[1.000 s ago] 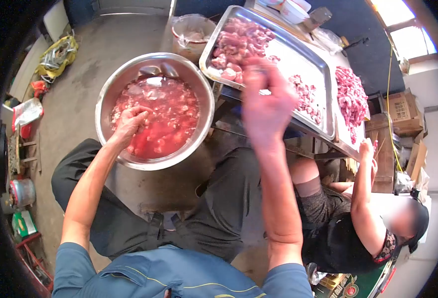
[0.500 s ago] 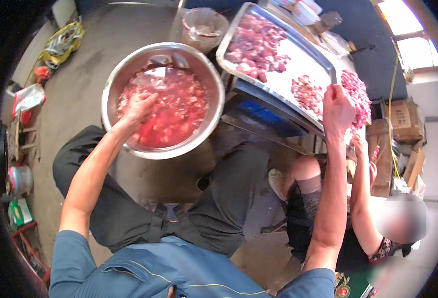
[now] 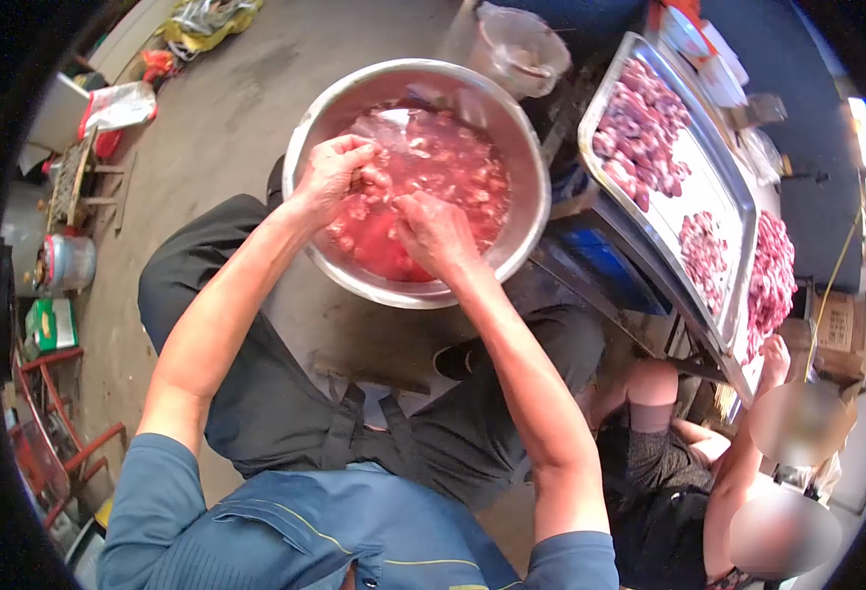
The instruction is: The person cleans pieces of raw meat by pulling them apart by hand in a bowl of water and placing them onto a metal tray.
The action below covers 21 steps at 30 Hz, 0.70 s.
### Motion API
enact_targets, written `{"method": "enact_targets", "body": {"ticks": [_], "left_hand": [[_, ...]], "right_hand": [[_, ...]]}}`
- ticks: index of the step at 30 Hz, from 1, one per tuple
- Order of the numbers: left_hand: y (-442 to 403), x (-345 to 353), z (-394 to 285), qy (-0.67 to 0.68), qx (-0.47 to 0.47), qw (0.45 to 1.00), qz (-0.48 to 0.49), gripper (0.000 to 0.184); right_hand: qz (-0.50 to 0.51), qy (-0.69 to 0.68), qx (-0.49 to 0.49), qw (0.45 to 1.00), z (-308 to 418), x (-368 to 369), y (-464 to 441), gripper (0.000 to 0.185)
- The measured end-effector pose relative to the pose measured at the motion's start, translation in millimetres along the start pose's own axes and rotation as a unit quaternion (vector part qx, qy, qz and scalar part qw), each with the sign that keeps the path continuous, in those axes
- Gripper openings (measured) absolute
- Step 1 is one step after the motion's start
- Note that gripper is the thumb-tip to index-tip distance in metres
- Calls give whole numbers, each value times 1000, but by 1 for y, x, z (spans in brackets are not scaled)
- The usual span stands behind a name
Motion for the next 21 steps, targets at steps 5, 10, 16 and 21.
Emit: {"method": "enact_targets", "body": {"ticks": [5, 10, 16, 21], "left_hand": [[0, -12, -20, -18, 62, 997, -52, 7], [6, -9, -38, -20, 76, 995, -66, 8], [8, -9, -35, -45, 67, 994, -66, 9], [11, 20, -10, -204, -2, 979, 16, 17]], "right_hand": [[31, -86, 15, 996, 9, 61, -26, 23], [69, -103, 34, 992, 2, 99, -34, 13], [-45, -471, 270, 838, -37, 67, 4, 11], [-120, -502, 248, 820, -59, 21, 16, 15]]}}
Point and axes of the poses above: each hand's wrist, its own y-axis away from the middle knuckle, its own x-axis out of the palm, z = x × y, the point moved 10 cm from there along -y, towards the middle knuckle, and after that the axes turned 11 degrees about -x, right-handed, at the moved point
